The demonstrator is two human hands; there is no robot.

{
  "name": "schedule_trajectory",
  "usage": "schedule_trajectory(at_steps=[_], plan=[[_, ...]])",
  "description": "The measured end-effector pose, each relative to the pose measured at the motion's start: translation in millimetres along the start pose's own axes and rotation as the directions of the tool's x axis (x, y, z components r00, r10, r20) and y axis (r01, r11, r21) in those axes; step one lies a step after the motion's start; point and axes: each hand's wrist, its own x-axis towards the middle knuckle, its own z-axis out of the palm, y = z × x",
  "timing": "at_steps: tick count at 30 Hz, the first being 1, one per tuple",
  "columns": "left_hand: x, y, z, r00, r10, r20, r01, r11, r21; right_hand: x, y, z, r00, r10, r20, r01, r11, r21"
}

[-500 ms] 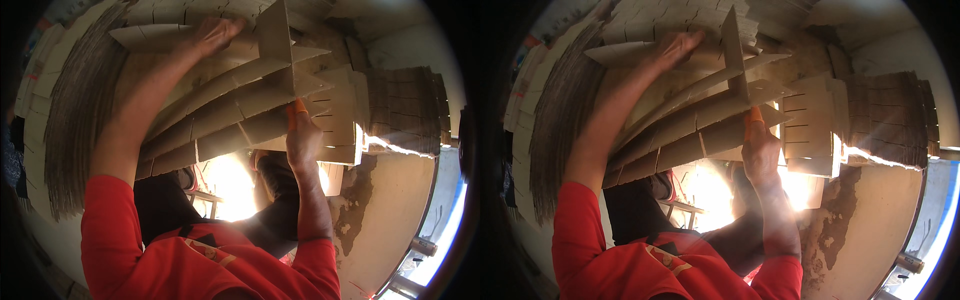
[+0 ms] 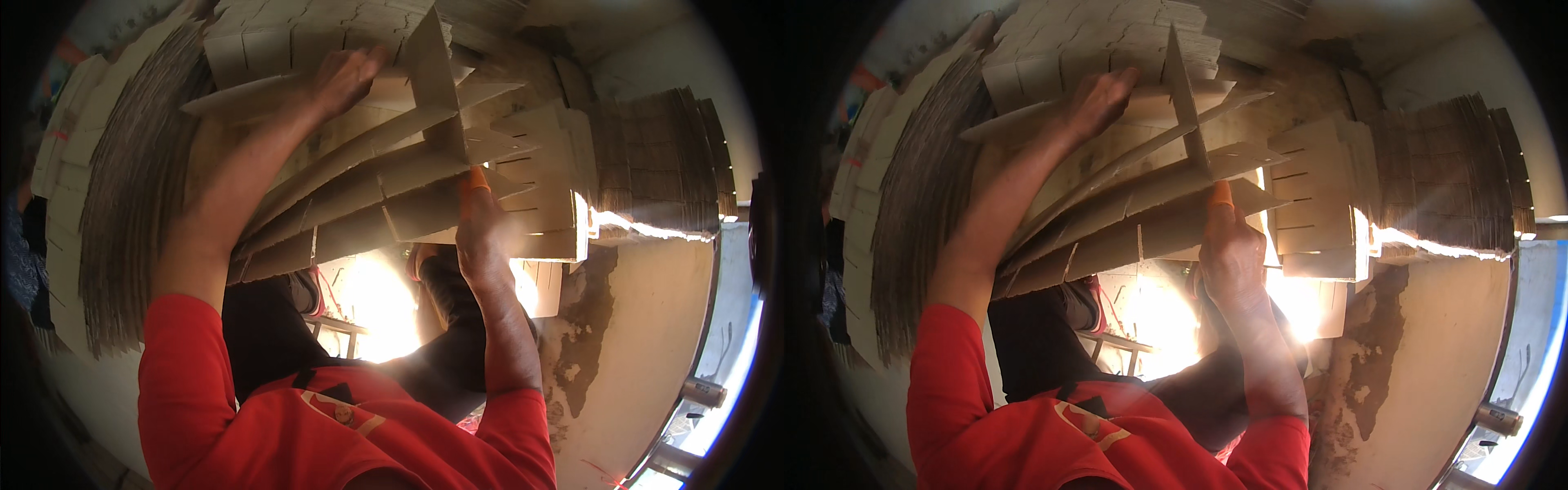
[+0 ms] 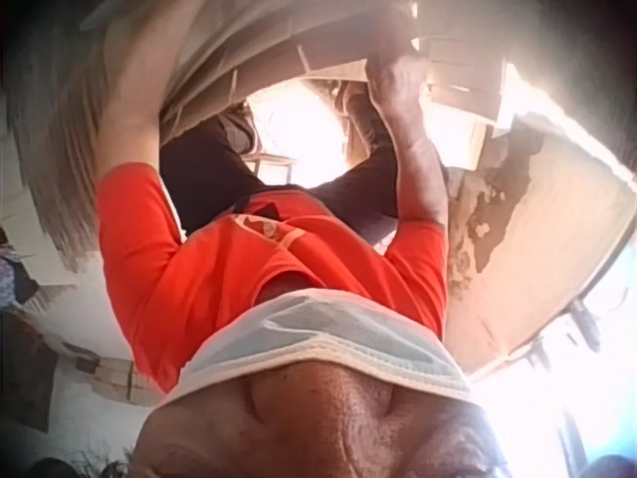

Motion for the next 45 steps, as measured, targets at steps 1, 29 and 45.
schedule_trajectory(at_steps=[1, 29, 45], plan=[[0, 7, -3, 0.999, -0.037, 0.012, 0.038, 0.995, -0.089, 0, 2, 1, 0.999, 0.015, 0.03, -0.015, 1.0, -0.001], [-46, 52, -109, 0.858, -0.175, 0.482, 0.231, 0.971, -0.059, 23, 62, -5, 0.906, 0.314, 0.283, -0.345, 0.937, 0.065], [-86, 11, -95, 0.909, -0.195, 0.368, 0.175, 0.981, 0.087, -41, 201, -51, 0.786, 0.608, -0.113, -0.508, 0.531, -0.678]])
